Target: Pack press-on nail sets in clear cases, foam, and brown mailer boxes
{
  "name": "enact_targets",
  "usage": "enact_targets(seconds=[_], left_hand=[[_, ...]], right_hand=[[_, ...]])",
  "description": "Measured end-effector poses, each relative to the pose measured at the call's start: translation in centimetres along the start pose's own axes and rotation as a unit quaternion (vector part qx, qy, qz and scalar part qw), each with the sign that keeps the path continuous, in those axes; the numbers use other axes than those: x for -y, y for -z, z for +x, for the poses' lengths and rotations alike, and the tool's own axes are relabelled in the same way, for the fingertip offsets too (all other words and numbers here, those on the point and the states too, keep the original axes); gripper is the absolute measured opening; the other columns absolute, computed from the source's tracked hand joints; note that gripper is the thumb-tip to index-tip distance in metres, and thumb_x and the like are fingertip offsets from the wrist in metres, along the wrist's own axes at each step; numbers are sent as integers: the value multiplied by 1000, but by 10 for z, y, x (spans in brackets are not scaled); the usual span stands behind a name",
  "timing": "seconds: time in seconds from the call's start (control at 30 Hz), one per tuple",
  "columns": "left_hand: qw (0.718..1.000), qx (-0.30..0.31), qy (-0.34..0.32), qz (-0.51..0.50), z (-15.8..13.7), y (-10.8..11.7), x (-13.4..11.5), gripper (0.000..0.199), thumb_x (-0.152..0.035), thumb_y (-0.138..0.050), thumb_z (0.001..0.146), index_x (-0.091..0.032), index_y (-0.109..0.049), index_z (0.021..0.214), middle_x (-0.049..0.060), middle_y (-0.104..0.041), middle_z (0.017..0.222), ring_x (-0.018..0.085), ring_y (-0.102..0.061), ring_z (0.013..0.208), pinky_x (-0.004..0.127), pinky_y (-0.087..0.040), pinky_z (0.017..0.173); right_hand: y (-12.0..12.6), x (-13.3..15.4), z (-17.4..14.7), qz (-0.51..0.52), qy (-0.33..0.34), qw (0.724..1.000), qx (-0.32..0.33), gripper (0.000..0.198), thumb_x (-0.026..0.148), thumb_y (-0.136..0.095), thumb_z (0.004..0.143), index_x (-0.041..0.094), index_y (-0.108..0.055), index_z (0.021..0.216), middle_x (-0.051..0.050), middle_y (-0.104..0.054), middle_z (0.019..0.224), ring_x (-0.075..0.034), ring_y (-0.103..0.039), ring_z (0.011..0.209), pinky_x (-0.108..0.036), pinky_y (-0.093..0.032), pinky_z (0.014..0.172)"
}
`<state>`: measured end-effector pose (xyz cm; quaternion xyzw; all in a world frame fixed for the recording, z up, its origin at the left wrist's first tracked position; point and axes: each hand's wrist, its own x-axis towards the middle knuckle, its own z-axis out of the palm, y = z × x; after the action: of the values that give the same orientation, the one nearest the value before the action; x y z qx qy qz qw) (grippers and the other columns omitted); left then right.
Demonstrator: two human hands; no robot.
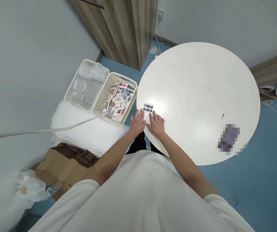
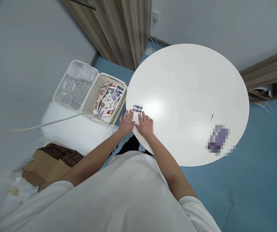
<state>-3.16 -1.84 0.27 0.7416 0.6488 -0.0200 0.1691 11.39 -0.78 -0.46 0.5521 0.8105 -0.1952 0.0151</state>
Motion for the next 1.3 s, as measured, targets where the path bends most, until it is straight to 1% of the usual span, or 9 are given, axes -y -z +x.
enact_targets(seconds=[0.17,0.3,0.53,0.63,0.73,0.87,0.97,1.13,1.3], left_hand=[[1000,3,14,12,0,-2,-1,58,-34,-23,89,-12,-12,141,11,-14,148,25,-4,137,45,-21,102],[999,-8,29,17,-10,1,-5,60,-34,-26,88,-10,-12,141,12,-13,148,26,-5,136,45,-21,102],[995,-11,96,-7,-75,-10,-19,60,-36,-34,85,-10,-23,138,14,-19,146,28,-12,135,45,-25,101],[988,8,143,-56,-108,-20,-25,57,-36,-39,84,-11,-30,134,16,-25,144,30,-18,134,46,-29,99],[974,10,170,-148,-135,-22,-31,52,-36,-42,83,-13,-38,129,15,-34,139,29,-30,129,46,-33,98],[943,-10,170,-288,-153,-11,-38,46,-35,-42,83,-13,-44,124,13,-52,125,23,-52,111,37,-41,93],[921,-53,177,-343,-157,1,-40,45,-36,-44,83,-15,-46,123,11,-55,122,21,-57,102,33,-45,87],[914,-88,163,-361,-163,16,-28,45,-38,-45,82,-18,-47,122,9,-55,122,21,-57,102,32,-48,81],[917,-103,160,-350,-180,21,6,42,-34,-49,80,-16,-50,118,10,-58,118,20,-59,97,31,-48,79]], right_hand=[[1,1,-6,10,8,1000,0,62,42,-36,86,16,-20,139,-13,-18,147,-29,-25,126,-46,-24,97],[5,-2,-25,27,37,999,14,66,40,-41,84,15,-15,140,-15,-18,146,-29,-21,131,-45,-24,100],[7,-15,-73,97,68,993,28,68,30,-42,83,15,-10,141,-16,-16,146,-27,-30,128,-40,-39,93],[2,-16,-90,125,96,987,40,66,25,-40,83,18,-9,141,-15,-19,145,-25,-32,128,-39,-41,91],[-3,-9,-101,143,131,978,73,66,23,-41,83,20,-10,141,-15,-21,144,-25,-37,124,-40,-43,88],[-2,7,-106,161,190,960,124,66,23,-43,82,21,-12,140,-14,-23,143,-23,-50,110,-38,-47,81],[6,19,-103,163,242,947,137,65,23,-43,82,20,-14,140,-14,-30,140,-20,-55,101,-34,-49,77],[18,36,-94,130,263,946,136,58,23,-45,83,19,-25,137,-11,-50,122,-18,-58,88,-31,-48,73],[15,63,-85,112,269,945,148,40,22,-46,83,18,-47,123,-9,-58,114,-16,-61,85,-29,-46,78]])
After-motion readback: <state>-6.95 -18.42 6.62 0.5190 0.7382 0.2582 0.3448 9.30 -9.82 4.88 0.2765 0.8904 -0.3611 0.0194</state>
